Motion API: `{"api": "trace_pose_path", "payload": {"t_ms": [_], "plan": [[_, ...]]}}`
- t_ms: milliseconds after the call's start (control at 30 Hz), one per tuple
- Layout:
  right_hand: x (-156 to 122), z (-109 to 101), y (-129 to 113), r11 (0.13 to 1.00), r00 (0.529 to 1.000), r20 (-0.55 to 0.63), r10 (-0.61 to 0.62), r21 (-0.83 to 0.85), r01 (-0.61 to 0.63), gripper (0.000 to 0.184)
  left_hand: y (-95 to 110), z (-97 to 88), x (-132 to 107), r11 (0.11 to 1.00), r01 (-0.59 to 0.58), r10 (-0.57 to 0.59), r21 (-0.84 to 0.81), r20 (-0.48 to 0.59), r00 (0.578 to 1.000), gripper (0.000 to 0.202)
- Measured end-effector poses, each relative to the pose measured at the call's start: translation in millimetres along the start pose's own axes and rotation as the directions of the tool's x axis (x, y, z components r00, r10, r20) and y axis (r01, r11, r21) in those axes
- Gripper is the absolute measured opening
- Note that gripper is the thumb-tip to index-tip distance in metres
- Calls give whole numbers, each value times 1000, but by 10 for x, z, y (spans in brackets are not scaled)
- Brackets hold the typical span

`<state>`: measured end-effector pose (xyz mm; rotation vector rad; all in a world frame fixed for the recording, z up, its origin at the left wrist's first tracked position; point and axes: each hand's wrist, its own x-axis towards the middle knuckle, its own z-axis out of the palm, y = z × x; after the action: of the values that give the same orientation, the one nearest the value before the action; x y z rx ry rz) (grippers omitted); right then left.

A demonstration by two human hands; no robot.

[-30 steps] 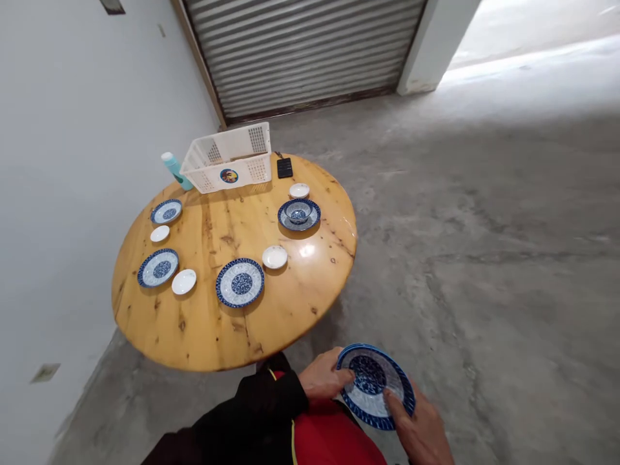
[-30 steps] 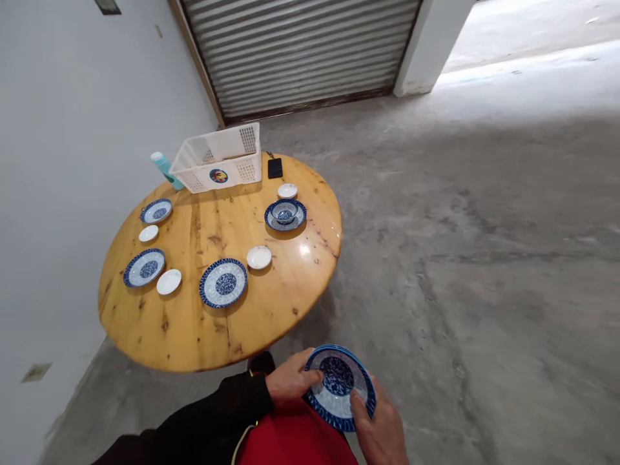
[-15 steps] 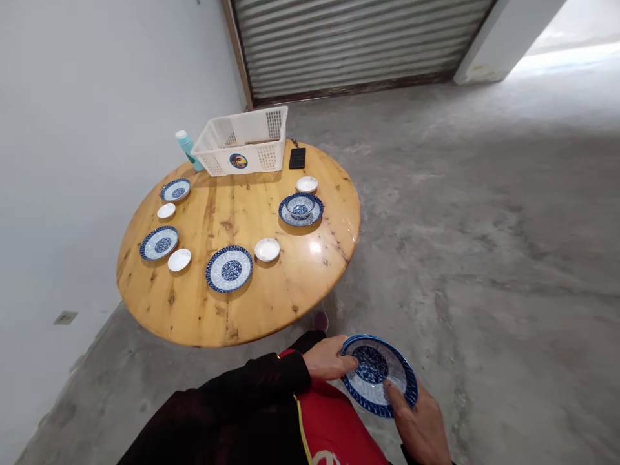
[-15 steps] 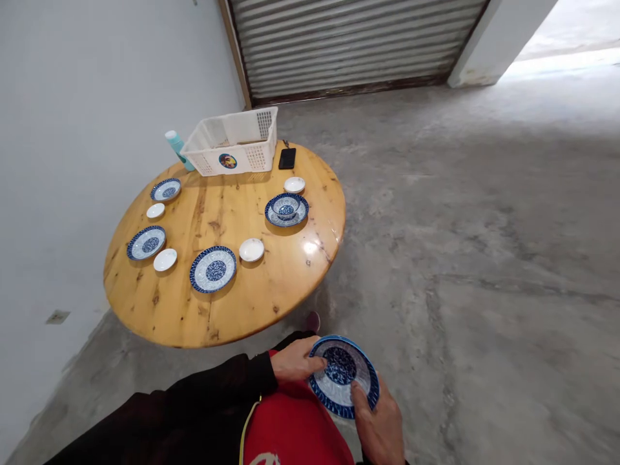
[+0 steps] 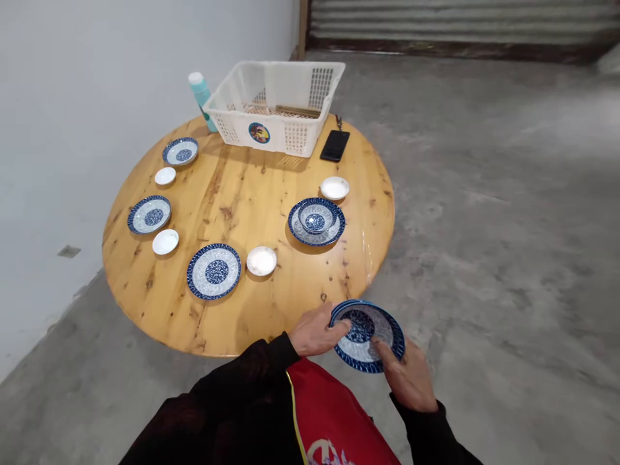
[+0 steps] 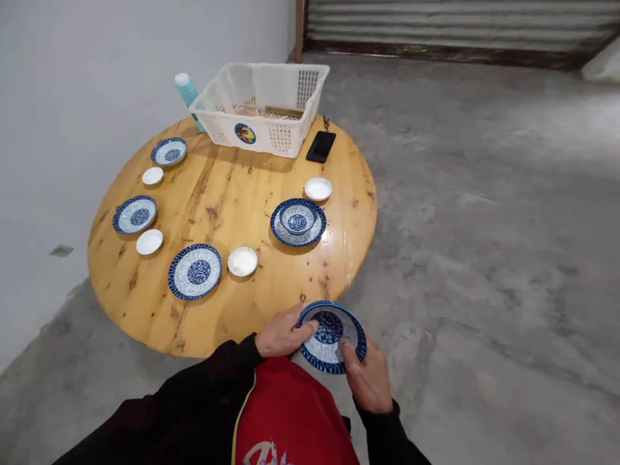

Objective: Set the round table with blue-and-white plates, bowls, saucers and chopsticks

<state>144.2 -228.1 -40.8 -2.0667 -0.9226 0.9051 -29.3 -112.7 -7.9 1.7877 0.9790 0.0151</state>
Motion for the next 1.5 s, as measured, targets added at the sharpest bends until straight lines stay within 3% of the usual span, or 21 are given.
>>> {"api": "trace_pose_path", "payload": {"t_ms": [200,367,567,733,867,1100,1333,1500], "plan": [[851,-5,-478,998,997,45,-69,13,69,50,160,-400,441,997,62,-69,-48,-160,985,38],[1440,30,-837,981,977,91,-194,3,195,39,295,-757,772,984,162,-139,72,-258,956,33],[2200,121,-1147,948,935,182,-304,-36,316,29,362,-1075,1219,921,346,-244,177,-431,869,29],[2673,255,-1275,940,898,314,-307,-48,338,29,348,-1237,1502,895,438,-339,82,-512,789,26],[2916,315,-1347,895,859,387,-336,-153,419,29,301,-1286,1638,877,480,-398,11,-544,739,27],[3186,393,-1388,710,778,518,-355,-392,585,27,252,-1282,1737,833,551,-492,-50,-524,695,28],[3246,516,-1288,635,753,542,-373,-443,633,36,207,-1234,1781,778,627,-547,-29,-522,655,26],[3189,537,-1368,581,758,557,-341,-508,635,35,200,-1217,1785,746,666,-568,3,-520,638,27]]}}
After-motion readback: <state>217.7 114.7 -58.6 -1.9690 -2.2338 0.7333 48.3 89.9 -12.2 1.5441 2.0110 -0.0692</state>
